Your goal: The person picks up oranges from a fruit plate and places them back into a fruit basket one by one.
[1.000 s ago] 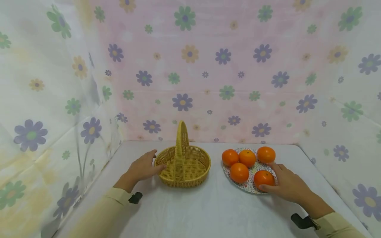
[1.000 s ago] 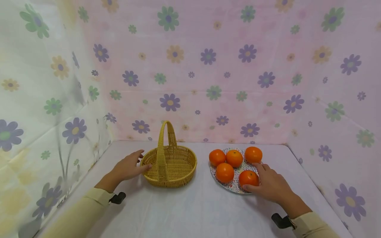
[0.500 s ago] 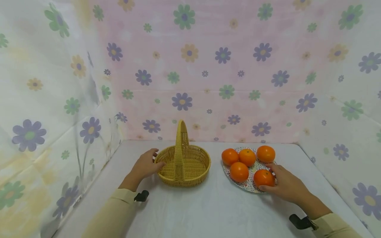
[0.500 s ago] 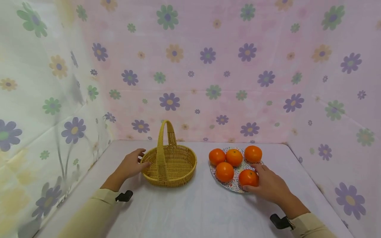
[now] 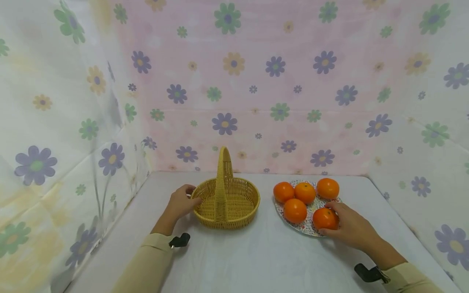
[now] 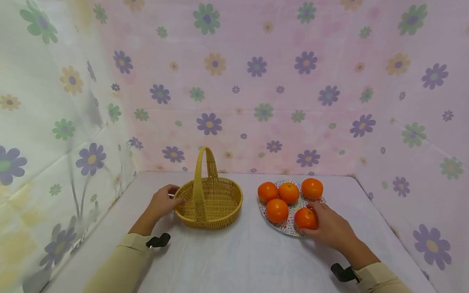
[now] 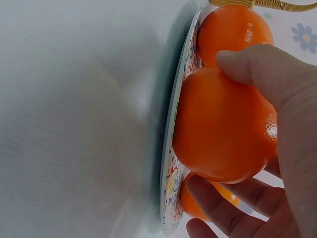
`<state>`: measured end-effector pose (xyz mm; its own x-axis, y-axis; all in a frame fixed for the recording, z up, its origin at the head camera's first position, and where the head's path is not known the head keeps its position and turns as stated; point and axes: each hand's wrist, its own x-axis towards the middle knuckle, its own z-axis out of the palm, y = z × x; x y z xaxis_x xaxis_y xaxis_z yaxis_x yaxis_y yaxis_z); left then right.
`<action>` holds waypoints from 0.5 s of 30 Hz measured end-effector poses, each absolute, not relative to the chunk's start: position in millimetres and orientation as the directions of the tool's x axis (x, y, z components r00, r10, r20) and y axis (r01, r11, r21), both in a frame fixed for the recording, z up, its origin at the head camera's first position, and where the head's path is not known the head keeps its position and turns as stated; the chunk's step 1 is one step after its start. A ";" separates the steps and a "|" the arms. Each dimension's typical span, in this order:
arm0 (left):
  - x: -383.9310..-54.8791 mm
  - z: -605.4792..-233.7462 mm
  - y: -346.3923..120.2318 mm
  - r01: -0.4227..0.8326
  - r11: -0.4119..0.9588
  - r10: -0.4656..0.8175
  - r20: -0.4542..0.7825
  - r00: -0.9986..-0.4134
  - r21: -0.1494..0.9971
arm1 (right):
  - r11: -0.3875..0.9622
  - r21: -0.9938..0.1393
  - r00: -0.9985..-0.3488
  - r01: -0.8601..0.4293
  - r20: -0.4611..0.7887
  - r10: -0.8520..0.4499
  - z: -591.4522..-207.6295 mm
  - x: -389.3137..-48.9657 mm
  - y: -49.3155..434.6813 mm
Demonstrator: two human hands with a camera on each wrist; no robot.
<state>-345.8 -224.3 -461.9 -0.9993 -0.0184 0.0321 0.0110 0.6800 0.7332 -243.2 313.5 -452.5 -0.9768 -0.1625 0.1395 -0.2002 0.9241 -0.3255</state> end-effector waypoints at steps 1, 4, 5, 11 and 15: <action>-346.2 -462.7 -224.3 -0.009 0.653 -0.032 0.016 -0.999 0.757 | 0.924 -0.326 -0.977 -0.199 0.139 -0.161 -452.6 -243.5 313.0; -347.0 -465.7 -224.2 -0.064 0.562 -0.059 -0.037 -0.998 0.825 | 0.922 -0.335 -0.978 -0.196 0.137 -0.158 -452.0 -243.7 311.4; -347.0 -466.1 -223.8 -0.083 0.536 -0.069 -0.055 -0.996 0.840 | 0.921 -0.339 -0.978 -0.194 0.135 -0.157 -451.6 -243.6 311.0; -346.5 -465.5 -219.7 -0.146 0.398 -0.109 -0.111 -0.988 0.906 | 0.908 -0.367 -0.976 -0.200 0.155 -0.152 -446.1 -240.5 311.5; -345.4 -464.7 -217.6 -0.176 0.351 -0.129 -0.139 -0.982 0.920 | 0.888 -0.400 -0.969 -0.228 0.185 -0.166 -439.6 -239.5 312.7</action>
<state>-345.4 -217.6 -464.7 -0.9818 -0.1291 -0.1391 -0.1764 0.3512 0.9195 -239.5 312.7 -439.6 -0.9686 -0.1656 0.1852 -0.2282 0.8878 -0.3997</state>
